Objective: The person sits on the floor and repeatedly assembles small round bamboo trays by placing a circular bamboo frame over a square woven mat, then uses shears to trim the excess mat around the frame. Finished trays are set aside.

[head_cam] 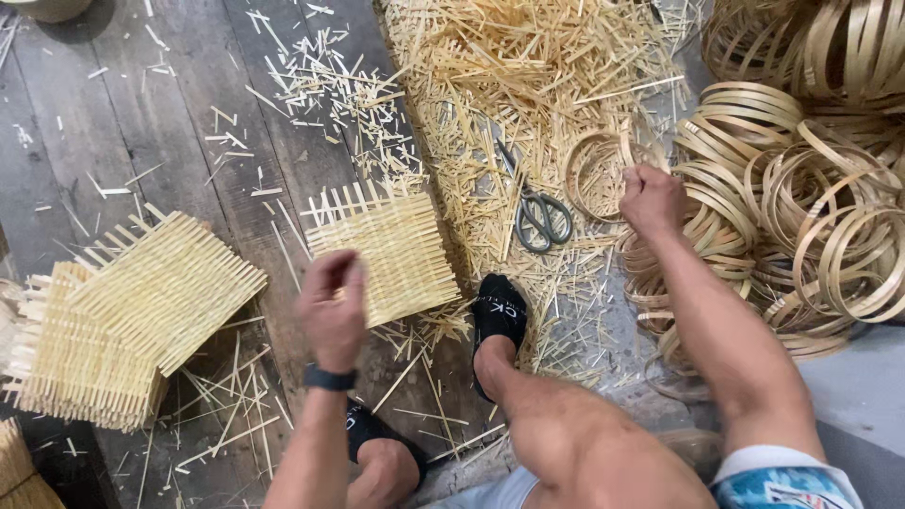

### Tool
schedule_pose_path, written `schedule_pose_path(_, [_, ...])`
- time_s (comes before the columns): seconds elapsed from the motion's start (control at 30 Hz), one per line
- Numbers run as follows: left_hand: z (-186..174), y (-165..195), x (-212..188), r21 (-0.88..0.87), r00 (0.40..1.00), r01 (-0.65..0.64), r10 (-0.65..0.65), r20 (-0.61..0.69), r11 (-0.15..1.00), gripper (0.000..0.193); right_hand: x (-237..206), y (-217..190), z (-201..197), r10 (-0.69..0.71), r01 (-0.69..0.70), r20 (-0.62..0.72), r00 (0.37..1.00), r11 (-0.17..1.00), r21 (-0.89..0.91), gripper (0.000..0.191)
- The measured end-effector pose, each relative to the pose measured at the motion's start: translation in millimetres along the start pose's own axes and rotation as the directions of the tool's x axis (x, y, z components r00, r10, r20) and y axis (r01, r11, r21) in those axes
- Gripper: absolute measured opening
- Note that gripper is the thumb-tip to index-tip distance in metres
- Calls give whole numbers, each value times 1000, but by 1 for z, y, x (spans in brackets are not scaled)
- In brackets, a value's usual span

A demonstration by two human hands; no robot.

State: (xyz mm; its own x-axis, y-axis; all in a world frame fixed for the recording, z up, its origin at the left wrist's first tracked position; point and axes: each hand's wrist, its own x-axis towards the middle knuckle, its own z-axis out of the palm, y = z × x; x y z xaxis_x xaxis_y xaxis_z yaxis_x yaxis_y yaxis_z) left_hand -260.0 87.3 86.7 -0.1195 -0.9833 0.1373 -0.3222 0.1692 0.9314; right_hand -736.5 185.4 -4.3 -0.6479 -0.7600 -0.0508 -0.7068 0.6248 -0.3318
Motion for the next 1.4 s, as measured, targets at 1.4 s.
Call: schedule_pose_path(1.4, [-43,32,-12,-646,742,669,-383,550,369,60,-163,-353,-88,-910,867,-91,405,350,354,32])
